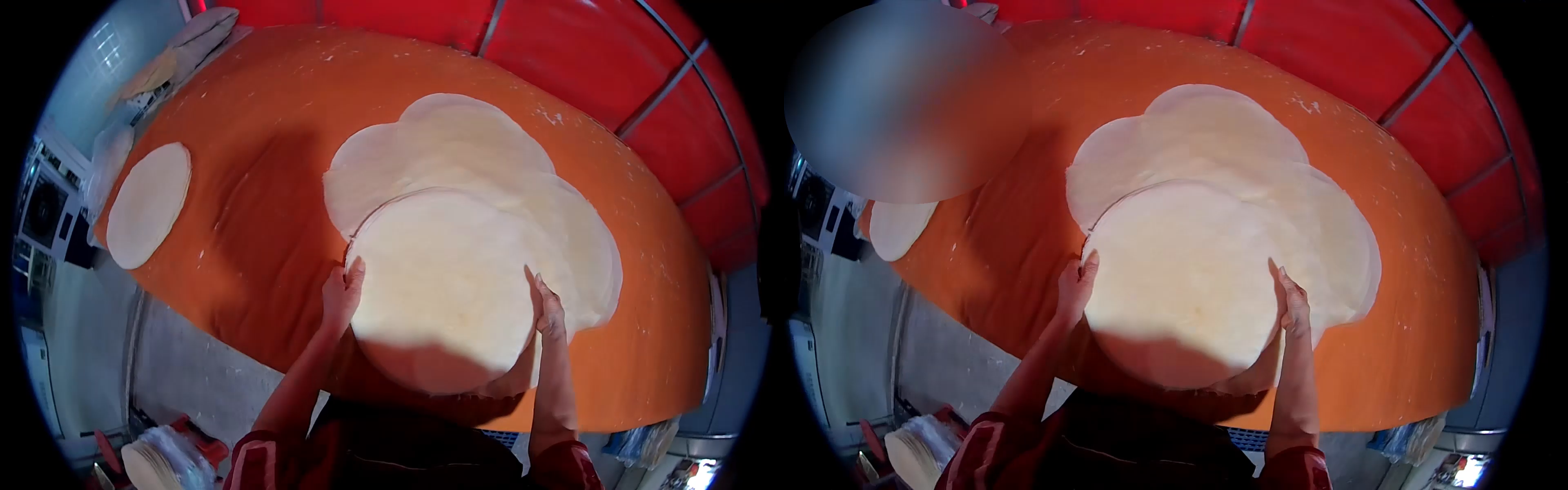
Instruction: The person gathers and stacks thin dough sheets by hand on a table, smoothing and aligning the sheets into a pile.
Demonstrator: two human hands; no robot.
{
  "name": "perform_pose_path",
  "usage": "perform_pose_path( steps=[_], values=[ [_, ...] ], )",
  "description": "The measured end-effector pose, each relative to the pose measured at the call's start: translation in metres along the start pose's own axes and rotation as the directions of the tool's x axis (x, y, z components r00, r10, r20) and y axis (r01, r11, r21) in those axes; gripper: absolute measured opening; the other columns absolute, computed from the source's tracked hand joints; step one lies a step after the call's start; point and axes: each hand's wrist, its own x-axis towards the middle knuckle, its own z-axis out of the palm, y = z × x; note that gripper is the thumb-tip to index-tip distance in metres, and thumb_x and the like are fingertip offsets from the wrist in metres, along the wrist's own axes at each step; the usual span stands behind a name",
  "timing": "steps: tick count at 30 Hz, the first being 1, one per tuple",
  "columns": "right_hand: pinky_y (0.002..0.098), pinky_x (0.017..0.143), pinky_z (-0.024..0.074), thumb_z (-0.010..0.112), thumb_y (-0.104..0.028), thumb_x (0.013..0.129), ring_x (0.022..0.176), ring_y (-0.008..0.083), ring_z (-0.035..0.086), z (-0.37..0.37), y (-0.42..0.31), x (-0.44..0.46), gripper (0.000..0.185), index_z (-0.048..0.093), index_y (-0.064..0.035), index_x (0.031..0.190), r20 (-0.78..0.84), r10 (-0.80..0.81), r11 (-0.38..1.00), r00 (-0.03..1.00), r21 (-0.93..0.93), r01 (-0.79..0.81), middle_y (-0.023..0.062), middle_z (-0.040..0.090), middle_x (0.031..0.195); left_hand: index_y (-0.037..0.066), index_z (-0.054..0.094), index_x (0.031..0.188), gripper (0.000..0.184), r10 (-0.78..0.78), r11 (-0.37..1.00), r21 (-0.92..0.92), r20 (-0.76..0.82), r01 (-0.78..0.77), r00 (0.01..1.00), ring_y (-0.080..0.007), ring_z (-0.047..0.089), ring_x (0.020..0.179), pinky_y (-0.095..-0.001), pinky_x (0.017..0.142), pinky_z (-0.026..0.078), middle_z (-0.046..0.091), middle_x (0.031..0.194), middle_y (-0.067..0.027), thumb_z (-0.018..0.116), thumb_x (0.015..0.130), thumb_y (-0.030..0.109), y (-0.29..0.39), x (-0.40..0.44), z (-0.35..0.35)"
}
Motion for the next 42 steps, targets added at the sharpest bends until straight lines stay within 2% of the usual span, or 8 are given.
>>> perform_pose_path(
  steps=[6, 11, 13, 16, 20, 24, 30, 42],
  values=[
    [0.0211, 0.062, 0.0436, 0.065, 0.000, 0.066, 0.059, 0.0080, 0.048, -0.010, 0.045, 0.010, 0.034, 0.033, -0.0112, 0.059, 0.043, -0.519, 0.744, 0.854, -0.469, 0.476, -0.0009, 0.051, 0.064, -0.003, 0.044, 0.103, 0.027, 0.021, 0.688, -0.625, 0.526, 0.369, 0.850, -0.0147, 0.055, 0.075, -0.0269, 0.064, 0.044, 0.055, 0.089, -0.0077, 0.049, 0.077, 0.006, -0.011, -0.031, -0.031],
    [0.0300, 0.064, 0.0469, 0.062, 0.012, 0.057, 0.058, 0.0161, 0.053, -0.031, 0.032, 0.014, 0.024, 0.045, -0.0042, 0.063, -0.034, -0.223, 0.915, 0.974, -0.351, 0.197, 0.0066, 0.054, 0.064, -0.005, 0.048, 0.094, 0.021, 0.034, 0.696, -0.615, 0.544, 0.371, 0.838, -0.0169, 0.053, 0.085, -0.0276, 0.070, 0.044, 0.055, 0.087, -0.0097, 0.049, 0.073, -0.001, -0.012, -0.025, -0.042],
    [0.0294, 0.066, 0.0462, 0.061, 0.012, 0.057, 0.062, 0.0171, 0.053, -0.029, 0.041, -0.019, 0.022, 0.048, -0.0030, 0.066, 0.046, -0.055, 0.922, 0.997, -0.380, 0.069, 0.0069, 0.055, 0.067, -0.005, 0.049, 0.096, 0.024, -0.095, 0.241, -0.818, 0.516, 0.522, 0.852, -0.0181, 0.052, 0.089, -0.0285, 0.070, 0.045, 0.055, 0.090, -0.0095, 0.052, 0.072, 0.000, 0.016, -0.016, -0.068],
    [0.0275, 0.071, 0.0443, 0.059, 0.012, 0.060, 0.072, 0.0186, 0.053, 0.015, 0.025, -0.056, 0.021, 0.053, 0.0007, 0.076, 0.167, 0.087, 0.963, 0.982, -0.267, -0.040, 0.0076, 0.055, 0.075, -0.003, 0.045, 0.105, 0.032, 0.075, 0.275, -0.680, 0.720, 0.680, 0.690, -0.0184, 0.052, 0.089, -0.0296, 0.072, 0.045, 0.054, 0.097, -0.0089, 0.052, 0.074, 0.003, -0.043, -0.011, -0.078],
    [0.0253, 0.081, 0.0399, 0.058, 0.009, 0.062, 0.089, 0.0184, 0.052, 0.033, -0.004, -0.019, 0.030, 0.053, 0.0059, 0.092, 0.174, 0.151, 0.988, 0.973, 0.000, -0.153, 0.0088, 0.056, 0.090, 0.002, 0.039, 0.116, 0.046, 0.085, 0.556, -0.730, 0.525, 0.397, 0.847, -0.0160, 0.048, 0.099, -0.0280, 0.079, 0.042, 0.045, 0.114, -0.0075, 0.053, 0.071, 0.002, -0.034, -0.054, -0.064],
    [0.0244, 0.076, 0.0413, 0.057, 0.009, 0.062, 0.087, 0.0170, 0.052, -0.016, 0.030, 0.046, 0.034, 0.051, 0.0055, 0.095, 0.345, -0.032, 0.962, 0.938, -0.242, 0.122, 0.0074, 0.056, 0.089, 0.000, 0.040, 0.112, 0.040, -0.008, 0.626, -0.721, 0.375, 0.297, 0.927, -0.0153, 0.050, 0.094, -0.0278, 0.078, 0.043, 0.049, 0.107, -0.0099, 0.052, 0.074, 0.003, -0.048, -0.043, -0.066],
    [0.0241, 0.067, 0.0441, 0.061, 0.001, 0.066, 0.076, 0.0131, 0.052, 0.022, 0.035, -0.024, 0.030, 0.047, -0.0004, 0.092, 0.271, 0.338, 0.925, 0.901, -0.270, -0.266, 0.0058, 0.057, 0.086, 0.000, 0.043, 0.108, 0.027, -0.209, 0.283, -0.904, 0.268, 0.321, 0.940, -0.0172, 0.051, 0.092, -0.0279, 0.076, 0.044, 0.051, 0.102, -0.0100, 0.046, 0.081, 0.004, -0.054, -0.022, -0.104],
    [0.0265, 0.083, 0.0437, 0.059, 0.006, 0.069, 0.088, 0.0205, 0.056, 0.027, 0.058, 0.021, 0.016, 0.052, -0.0001, 0.082, 0.121, -0.166, 0.979, 0.979, -0.097, 0.178, 0.0095, 0.059, 0.082, -0.002, 0.052, 0.089, 0.013, -0.248, 0.337, -0.868, 0.291, 0.364, 0.924, -0.0133, 0.054, 0.071, -0.0237, 0.063, 0.045, 0.057, 0.083, -0.0073, 0.044, 0.079, 0.002, -0.038, -0.018, -0.113]
  ],
)
